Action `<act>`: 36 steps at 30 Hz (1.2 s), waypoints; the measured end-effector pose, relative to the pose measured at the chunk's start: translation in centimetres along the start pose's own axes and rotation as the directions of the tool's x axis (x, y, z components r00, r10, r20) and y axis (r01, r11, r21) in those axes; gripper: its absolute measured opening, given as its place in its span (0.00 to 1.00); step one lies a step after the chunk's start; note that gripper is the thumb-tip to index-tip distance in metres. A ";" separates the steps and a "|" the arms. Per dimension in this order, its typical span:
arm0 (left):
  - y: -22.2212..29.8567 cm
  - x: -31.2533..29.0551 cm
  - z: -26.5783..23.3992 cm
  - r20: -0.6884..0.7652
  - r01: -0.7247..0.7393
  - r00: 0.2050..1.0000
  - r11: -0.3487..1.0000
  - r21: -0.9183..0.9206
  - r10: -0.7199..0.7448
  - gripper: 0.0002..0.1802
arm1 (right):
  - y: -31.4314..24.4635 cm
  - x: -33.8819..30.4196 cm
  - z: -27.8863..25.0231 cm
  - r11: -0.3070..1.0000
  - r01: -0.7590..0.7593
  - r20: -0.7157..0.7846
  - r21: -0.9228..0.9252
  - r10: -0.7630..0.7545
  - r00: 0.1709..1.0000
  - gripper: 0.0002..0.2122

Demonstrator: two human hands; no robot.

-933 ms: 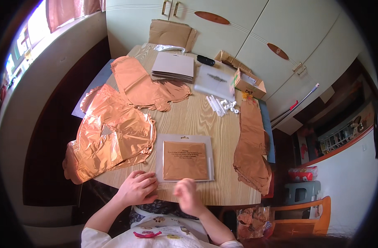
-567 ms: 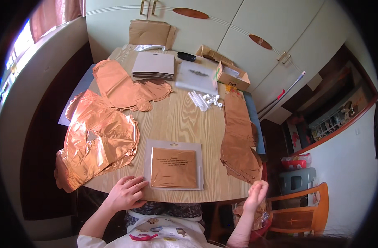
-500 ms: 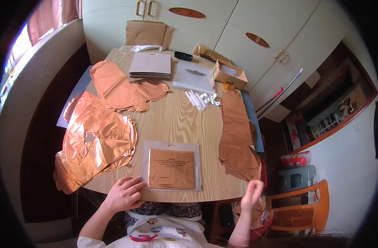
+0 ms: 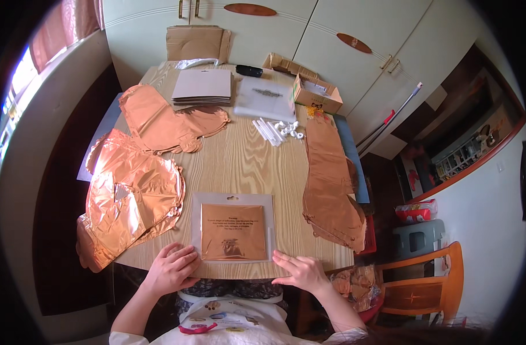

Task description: Packaging foil balloons into plastic sleeves with cardboard backing inserts.

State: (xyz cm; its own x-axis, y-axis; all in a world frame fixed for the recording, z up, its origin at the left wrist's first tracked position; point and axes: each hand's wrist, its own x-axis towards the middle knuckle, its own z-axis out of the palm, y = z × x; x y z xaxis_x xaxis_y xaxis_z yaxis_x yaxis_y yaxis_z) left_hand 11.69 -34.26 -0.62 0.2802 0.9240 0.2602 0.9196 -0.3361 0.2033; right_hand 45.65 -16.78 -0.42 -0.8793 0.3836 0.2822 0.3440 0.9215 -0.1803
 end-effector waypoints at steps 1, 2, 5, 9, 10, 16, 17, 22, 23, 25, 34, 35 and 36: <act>0.1 0.1 -0.1 -0.005 0.007 1.000 1.000 -0.001 -0.007 0.26 | 0.0 0.1 0.0 1.000 0.003 -0.016 -0.002 -0.003 1.000 0.27; 0.2 0.2 -0.1 -0.019 0.006 1.000 1.000 0.001 -0.006 0.25 | 0.0 0.0 0.2 1.000 0.009 -0.042 -0.011 -0.009 0.999 0.26; 0.4 -0.1 0.1 -0.073 0.005 0.997 1.000 0.012 -0.004 0.21 | -0.4 -0.4 0.7 0.999 0.018 -0.086 -0.033 -0.021 0.996 0.22; 1.1 -1.1 1.1 -0.184 -0.005 0.983 1.000 0.013 0.007 0.15 | -1.3 -1.0 1.2 0.999 0.000 -0.129 -0.053 -0.007 0.992 0.17; 1.3 -1.3 1.3 -0.211 -0.007 0.977 1.000 0.007 0.008 0.14 | -1.4 -1.2 1.5 0.999 -0.005 -0.155 -0.054 -0.004 0.988 0.15; 1.8 -0.8 1.6 -0.293 0.102 0.945 0.981 -0.168 -0.149 0.09 | -2.3 -0.8 2.3 0.995 -0.087 -0.280 0.053 0.098 0.955 0.04; 2.1 -0.7 1.6 -0.311 0.136 0.932 0.974 -0.183 -0.188 0.08 | -2.5 -0.5 2.5 0.993 -0.096 -0.305 0.065 0.111 0.946 0.04; 3.1 0.0 2.3 -0.390 0.244 0.869 0.949 -0.200 -0.305 0.09 | -3.3 0.5 3.3 0.985 -0.144 -0.376 0.094 0.169 0.911 0.05; 3.2 0.2 2.5 -0.402 0.260 0.857 0.945 -0.200 -0.322 0.08 | -3.4 0.5 3.4 0.984 -0.154 -0.378 0.091 0.178 0.909 0.06; 3.5 0.5 2.7 -0.424 0.293 0.834 0.935 -0.202 -0.353 0.08 | -3.6 0.4 3.7 0.981 -0.175 -0.383 0.086 0.194 0.903 0.07; 4.1 1.0 3.1 -0.369 0.412 0.834 0.908 -0.081 -0.411 0.09 | -4.9 0.9 3.7 0.947 -0.321 -0.309 0.035 0.315 0.897 0.10; 4.1 1.0 3.1 -0.366 0.415 0.832 0.906 -0.086 -0.416 0.09 | -5.0 0.9 3.7 0.937 -0.346 -0.295 0.049 0.344 0.891 0.09; 4.2 1.0 3.2 -0.362 0.419 0.831 0.903 -0.091 -0.422 0.09 | -5.1 0.8 3.9 0.926 -0.371 -0.281 0.062 0.373 0.884 0.09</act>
State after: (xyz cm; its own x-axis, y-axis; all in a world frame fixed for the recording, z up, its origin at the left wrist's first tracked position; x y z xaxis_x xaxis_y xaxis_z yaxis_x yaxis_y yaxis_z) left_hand 16.69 -34.12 -2.49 -0.2548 0.8437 0.4725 0.9232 0.0667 0.3785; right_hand 41.96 -21.39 -2.95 -0.5568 0.7003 0.4466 0.6247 0.7075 -0.3305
